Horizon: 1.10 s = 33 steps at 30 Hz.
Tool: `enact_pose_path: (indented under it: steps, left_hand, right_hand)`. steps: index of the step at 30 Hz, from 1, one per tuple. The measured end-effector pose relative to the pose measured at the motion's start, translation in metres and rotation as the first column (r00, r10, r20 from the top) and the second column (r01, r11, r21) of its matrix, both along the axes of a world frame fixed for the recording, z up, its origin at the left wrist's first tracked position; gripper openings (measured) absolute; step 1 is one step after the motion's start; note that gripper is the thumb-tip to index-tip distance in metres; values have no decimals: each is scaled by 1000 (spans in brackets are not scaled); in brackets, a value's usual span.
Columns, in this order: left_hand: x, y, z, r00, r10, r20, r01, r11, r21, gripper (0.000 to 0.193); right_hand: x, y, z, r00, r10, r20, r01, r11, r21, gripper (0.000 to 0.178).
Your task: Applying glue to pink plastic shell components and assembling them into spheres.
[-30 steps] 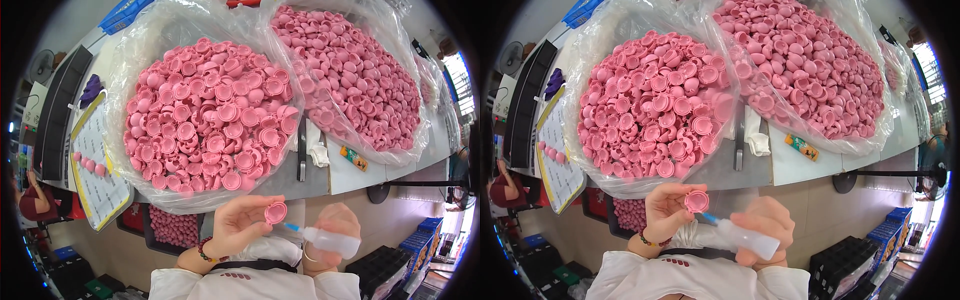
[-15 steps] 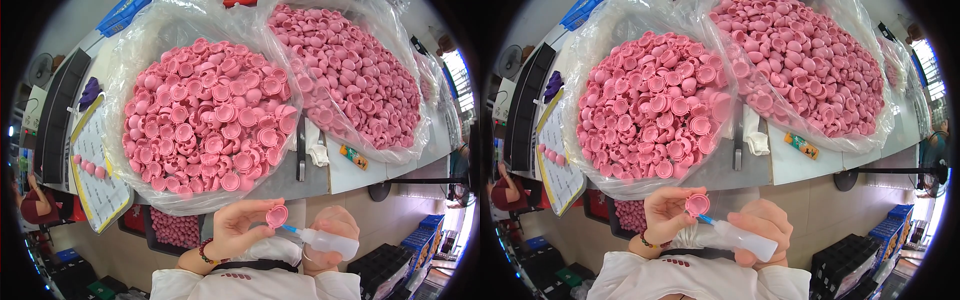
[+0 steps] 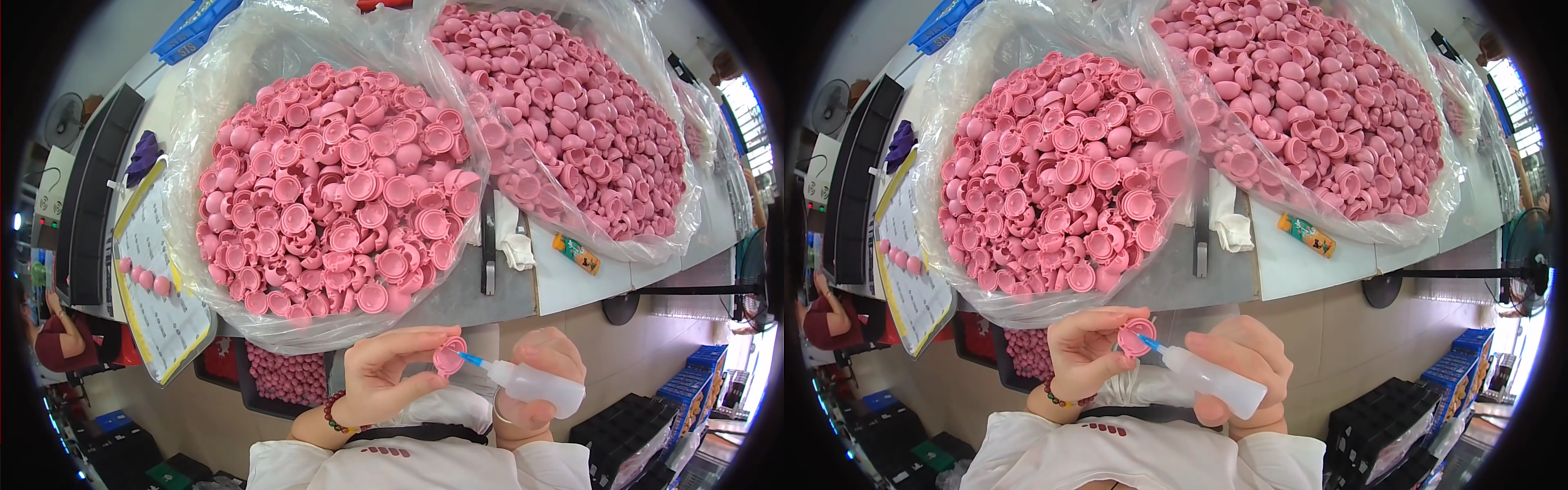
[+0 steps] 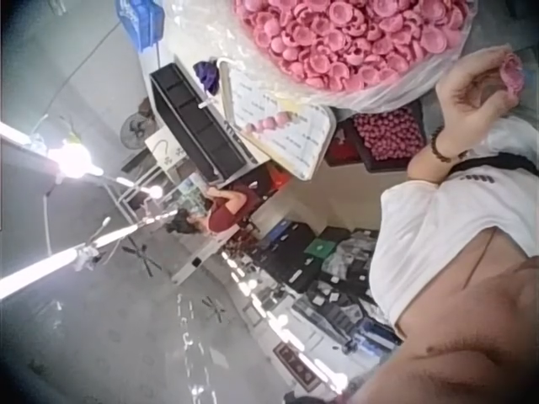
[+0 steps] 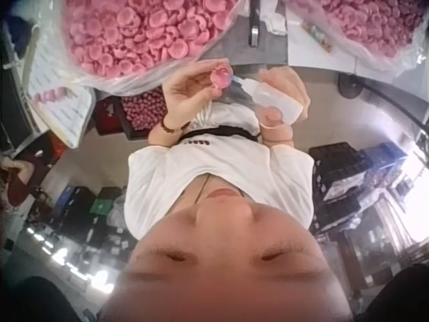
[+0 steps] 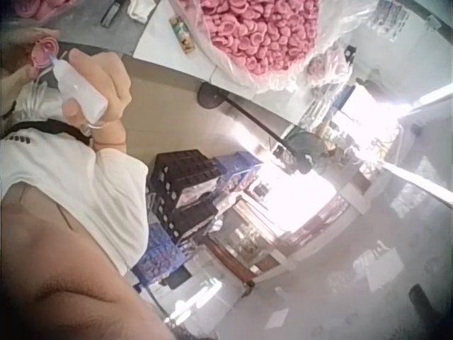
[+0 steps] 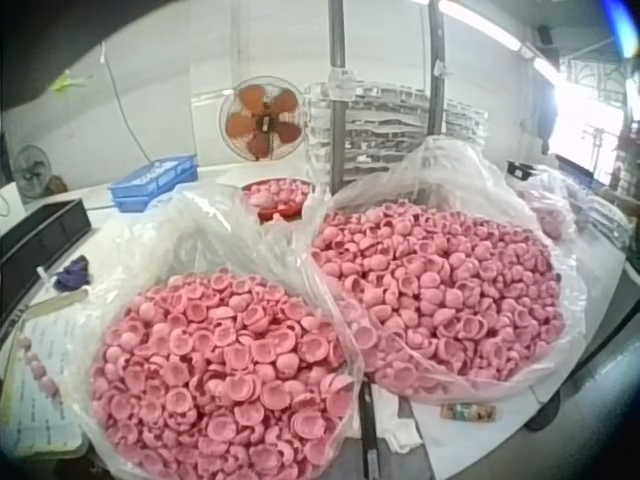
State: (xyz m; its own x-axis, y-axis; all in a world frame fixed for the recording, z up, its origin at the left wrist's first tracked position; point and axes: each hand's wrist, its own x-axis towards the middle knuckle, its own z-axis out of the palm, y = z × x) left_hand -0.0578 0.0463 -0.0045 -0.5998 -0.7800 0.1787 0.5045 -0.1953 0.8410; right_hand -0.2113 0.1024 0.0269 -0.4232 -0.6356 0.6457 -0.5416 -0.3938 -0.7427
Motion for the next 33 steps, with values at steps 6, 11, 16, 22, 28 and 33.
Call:
enact_pose_path:
  steps: [6,11,16,22,28,33]
  left_hand:
    - [0,-1,7,983,154,102,-136,977,-163,40]
    - [0,-1,4,910,331,248,-195,872,-449,38]
    - [0,-1,-9,983,46,-177,-44,999,16,39]
    - [-3,-4,-18,826,-105,-553,384,823,418,40]
    - [-6,-5,-19,789,-152,-596,449,804,390,41]
    - [-3,-5,-11,926,-96,-366,213,931,296,40]
  right_hand:
    - [1,-1,-1,1000,15,-6,-15,1000,-2,61]
    - [-18,11,-16,991,135,-8,-135,982,-134,57]
    - [-75,16,-25,832,-550,-76,535,830,-155,41]
    - [-168,47,-42,756,-650,81,601,738,308,31]
    - [-166,43,-53,793,-609,-21,599,773,210,36]
    - [-134,32,-23,683,-655,-324,567,755,-330,27]
